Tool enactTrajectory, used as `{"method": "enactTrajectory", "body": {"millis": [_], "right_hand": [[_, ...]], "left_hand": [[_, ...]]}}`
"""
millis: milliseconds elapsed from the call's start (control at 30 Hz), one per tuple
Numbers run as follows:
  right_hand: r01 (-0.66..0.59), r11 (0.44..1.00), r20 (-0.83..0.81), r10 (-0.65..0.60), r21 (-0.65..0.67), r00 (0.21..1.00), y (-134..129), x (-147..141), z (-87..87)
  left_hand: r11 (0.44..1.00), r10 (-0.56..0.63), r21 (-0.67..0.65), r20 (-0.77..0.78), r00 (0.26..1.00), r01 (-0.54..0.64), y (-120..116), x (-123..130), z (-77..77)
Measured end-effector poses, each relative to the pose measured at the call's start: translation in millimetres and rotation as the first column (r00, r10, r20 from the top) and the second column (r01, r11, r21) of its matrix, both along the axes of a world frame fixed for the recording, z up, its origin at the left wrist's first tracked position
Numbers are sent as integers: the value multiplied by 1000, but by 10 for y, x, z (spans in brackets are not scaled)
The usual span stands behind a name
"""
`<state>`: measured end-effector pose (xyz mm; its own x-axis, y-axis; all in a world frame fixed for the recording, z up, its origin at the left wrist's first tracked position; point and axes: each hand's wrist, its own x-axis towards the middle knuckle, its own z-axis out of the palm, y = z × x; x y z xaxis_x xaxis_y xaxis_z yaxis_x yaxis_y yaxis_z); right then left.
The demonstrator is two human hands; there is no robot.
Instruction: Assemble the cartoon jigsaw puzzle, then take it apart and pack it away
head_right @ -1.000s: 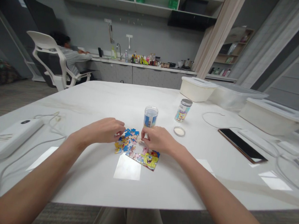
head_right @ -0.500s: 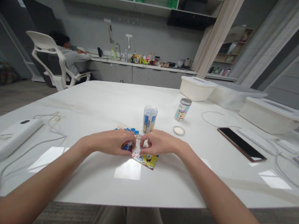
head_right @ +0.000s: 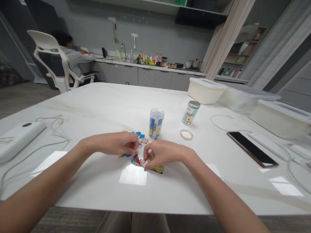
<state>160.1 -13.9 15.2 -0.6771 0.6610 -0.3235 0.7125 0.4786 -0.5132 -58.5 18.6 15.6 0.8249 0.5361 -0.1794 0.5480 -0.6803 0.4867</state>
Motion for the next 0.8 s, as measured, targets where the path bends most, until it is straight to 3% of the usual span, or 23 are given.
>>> {"method": "enactTrajectory", "body": {"millis": [133,367,600,800], "right_hand": [[-4,1000,1,4,-6,1000,-3,9,6],[-25,999,-3,25,28,1000,5,32,-22],[-11,1000,-16,11,9,1000,1,21,-10],[108,979,-93,-93,174,991,17,-40,-71]], "left_hand": [[1000,28,8,17,999,-29,35,-52,41],[987,-157,51,47,986,155,-15,64,-89],[999,-30,14,39,999,29,-3,26,-33],[999,-45,10,168,985,44,28,40,-63]]}}
